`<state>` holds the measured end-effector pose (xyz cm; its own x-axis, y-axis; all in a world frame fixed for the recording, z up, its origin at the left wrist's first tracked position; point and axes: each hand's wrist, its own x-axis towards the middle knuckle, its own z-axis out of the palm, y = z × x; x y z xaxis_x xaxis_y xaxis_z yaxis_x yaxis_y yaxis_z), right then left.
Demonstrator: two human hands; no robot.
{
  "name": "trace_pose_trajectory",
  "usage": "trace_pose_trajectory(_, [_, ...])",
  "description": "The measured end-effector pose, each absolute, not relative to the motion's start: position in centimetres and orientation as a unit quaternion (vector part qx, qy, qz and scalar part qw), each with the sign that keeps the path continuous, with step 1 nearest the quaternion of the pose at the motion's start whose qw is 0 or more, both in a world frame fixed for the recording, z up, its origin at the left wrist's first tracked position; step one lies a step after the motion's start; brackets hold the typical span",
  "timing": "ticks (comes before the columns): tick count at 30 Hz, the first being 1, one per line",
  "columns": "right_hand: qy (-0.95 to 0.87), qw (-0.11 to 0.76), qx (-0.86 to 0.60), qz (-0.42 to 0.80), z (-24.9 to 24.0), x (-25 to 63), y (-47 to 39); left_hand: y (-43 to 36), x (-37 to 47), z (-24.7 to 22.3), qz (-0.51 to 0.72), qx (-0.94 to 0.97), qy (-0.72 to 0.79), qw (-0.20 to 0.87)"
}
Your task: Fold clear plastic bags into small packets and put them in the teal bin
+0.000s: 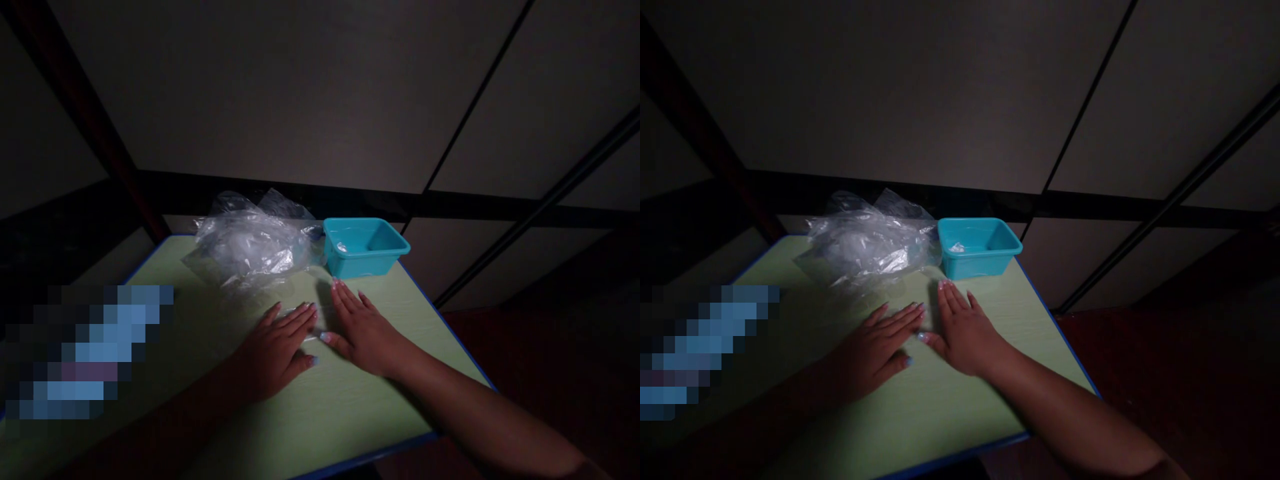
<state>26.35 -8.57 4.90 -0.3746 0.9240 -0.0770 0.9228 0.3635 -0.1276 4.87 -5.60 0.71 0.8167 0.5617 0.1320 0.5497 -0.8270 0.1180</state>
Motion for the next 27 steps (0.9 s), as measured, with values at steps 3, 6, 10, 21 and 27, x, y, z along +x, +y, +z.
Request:
trace_pose_trajectory(3, [-0.854,-0.01,-0.514,0.084,4.2,26.1,-8.5,-5.7,5.0,0.9,0.077,0.954,0.288,0.026])
trace_pose_trajectory(6, [-0.859,-0.024,-0.501,0.1,3.6,26.1,-8.4,-5.8,5.0,1.1,0.088,0.956,0.28,0.005])
trace_pose_trajectory(10, [-0.857,-0.03,-0.503,0.105,3.4,26.2,-8.3,-6.0,4.9,1.1,0.119,0.957,0.265,-0.026])
trace_pose_trajectory(21, [-0.846,-0.039,-0.515,0.131,3.7,26.9,-7.7,-5.9,4.5,0.1,0.14,0.952,0.273,-0.005])
trace_pose_trajectory(27, [-0.836,0.008,-0.542,0.09,3.4,27.6,-6.7,-5.7,4.2,1.2,0.172,0.944,0.282,-0.022])
